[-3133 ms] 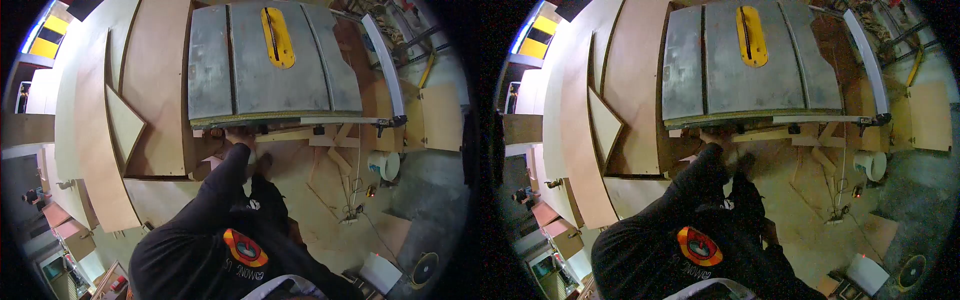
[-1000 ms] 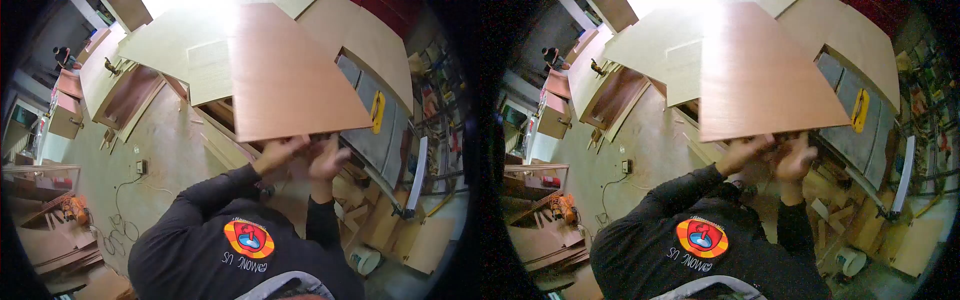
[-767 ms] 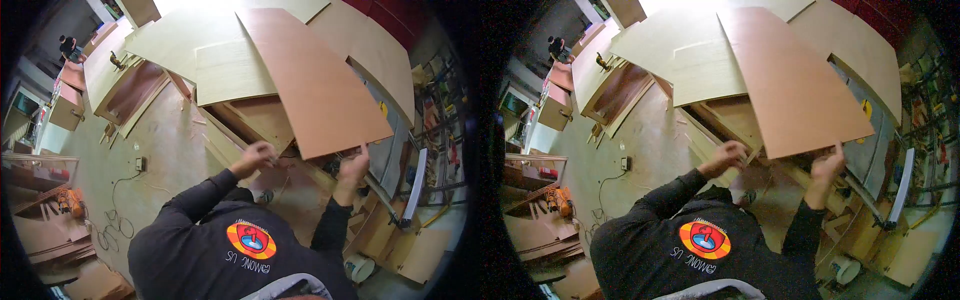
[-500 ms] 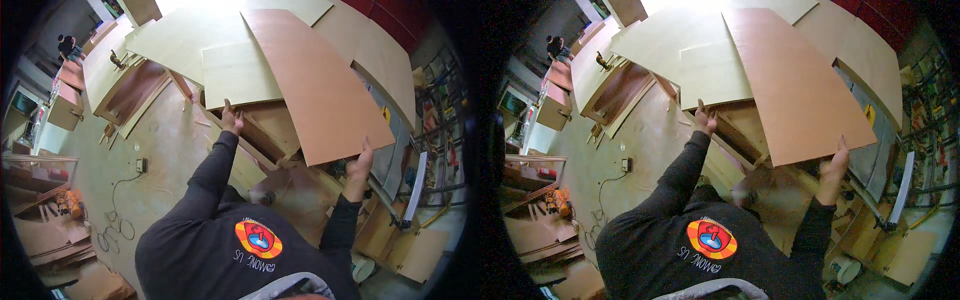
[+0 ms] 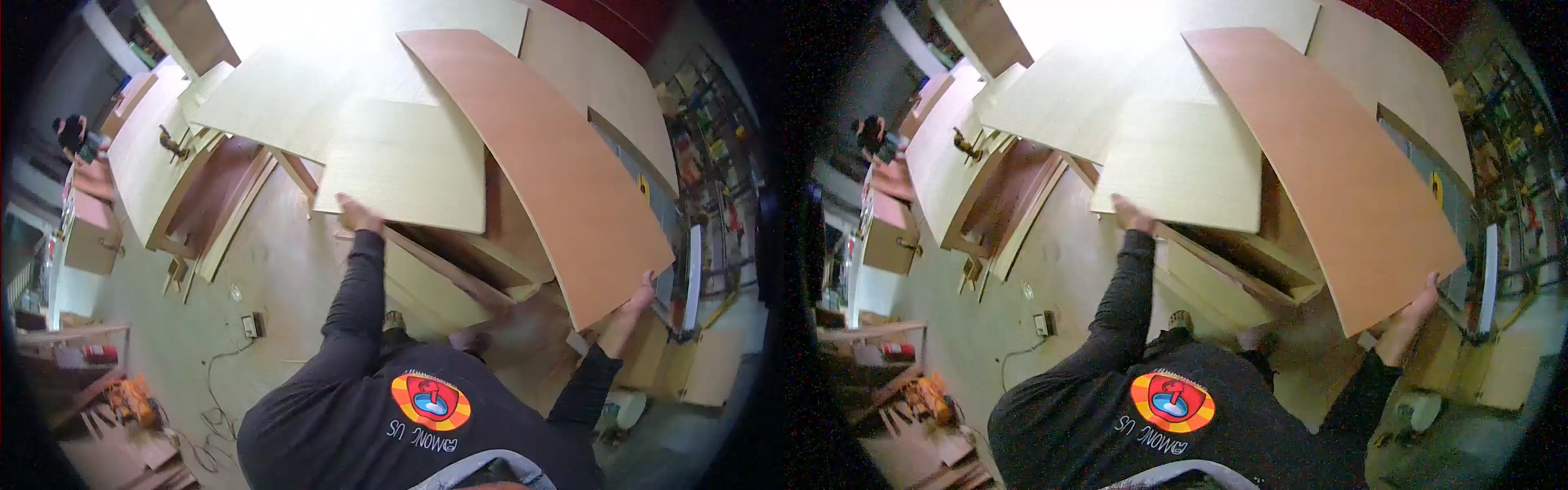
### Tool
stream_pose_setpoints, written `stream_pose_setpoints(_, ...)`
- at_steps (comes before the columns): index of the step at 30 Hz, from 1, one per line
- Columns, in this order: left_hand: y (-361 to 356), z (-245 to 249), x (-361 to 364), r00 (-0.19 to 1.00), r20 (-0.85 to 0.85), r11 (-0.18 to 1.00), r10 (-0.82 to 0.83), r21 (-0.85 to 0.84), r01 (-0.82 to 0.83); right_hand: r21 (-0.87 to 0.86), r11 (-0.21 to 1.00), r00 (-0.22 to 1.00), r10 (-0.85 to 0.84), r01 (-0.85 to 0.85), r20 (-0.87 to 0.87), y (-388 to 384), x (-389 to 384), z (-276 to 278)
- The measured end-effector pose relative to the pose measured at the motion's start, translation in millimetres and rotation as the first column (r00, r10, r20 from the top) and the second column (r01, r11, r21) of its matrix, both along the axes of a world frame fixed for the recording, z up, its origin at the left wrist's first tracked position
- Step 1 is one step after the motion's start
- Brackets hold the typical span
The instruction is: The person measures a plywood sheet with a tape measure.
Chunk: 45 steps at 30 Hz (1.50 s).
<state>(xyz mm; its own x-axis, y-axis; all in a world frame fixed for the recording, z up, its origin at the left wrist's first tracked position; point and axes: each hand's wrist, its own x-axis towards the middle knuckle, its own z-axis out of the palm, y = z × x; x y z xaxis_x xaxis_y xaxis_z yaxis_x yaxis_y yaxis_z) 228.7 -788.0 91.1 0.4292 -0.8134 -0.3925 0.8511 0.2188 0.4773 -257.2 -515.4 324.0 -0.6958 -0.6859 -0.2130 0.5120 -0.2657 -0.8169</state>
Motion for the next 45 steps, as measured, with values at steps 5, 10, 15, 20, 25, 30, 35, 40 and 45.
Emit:
stream_pose_setpoints(5,14,59,131,0.981,0.196,0.973,0.006,0.224,-0.051,0.029,0.996,0.996,-0.087,0.085,0.038,23,32,-4)
stream_pose_setpoints(10,-71,65,200,0.933,0.322,0.907,0.161,0.326,-0.269,0.075,0.991,0.994,-0.112,0.113,-0.021,91,11,-52)
stream_pose_setpoints(15,-141,74,238,0.795,0.432,0.851,-0.425,0.49,0.189,0.133,0.963,0.971,-0.225,0.235,-0.086,106,51,-53)
stream_pose_setpoints(20,-46,53,100,0.179,0.638,0.465,-0.749,0.315,0.828,0.181,0.897,0.914,-0.387,0.403,-0.121,48,126,-87)
stream_pose_setpoints(25,72,118,-18,0.082,0.217,0.142,-0.973,0.279,0.95,0.1,0.99,0.955,-0.124,0.1,0.271,-6,289,-89)
stream_pose_setpoints(30,41,114,61,0.232,0.496,0.395,-0.837,0.254,0.883,-0.091,0.99,0.943,0.128,-0.104,0.308,39,262,-178)
stream_pose_setpoints(35,29,139,125,0.247,0.582,0.461,-0.775,0.254,0.85,0.375,0.88,0.743,0.456,-0.292,-0.49,-43,173,-173)
stream_pose_setpoints(40,9,116,187,-0.524,0.727,0.441,-0.443,0.686,0.579,0.015,0.703,0.678,0.681,-0.711,0.277,-177,209,-118)
stream_pose_setpoints(45,3,75,152,-0.347,0.716,0.766,-0.606,0.643,-0.011,0.744,0.668,0.787,0.472,-0.024,-0.397,-213,262,-155)
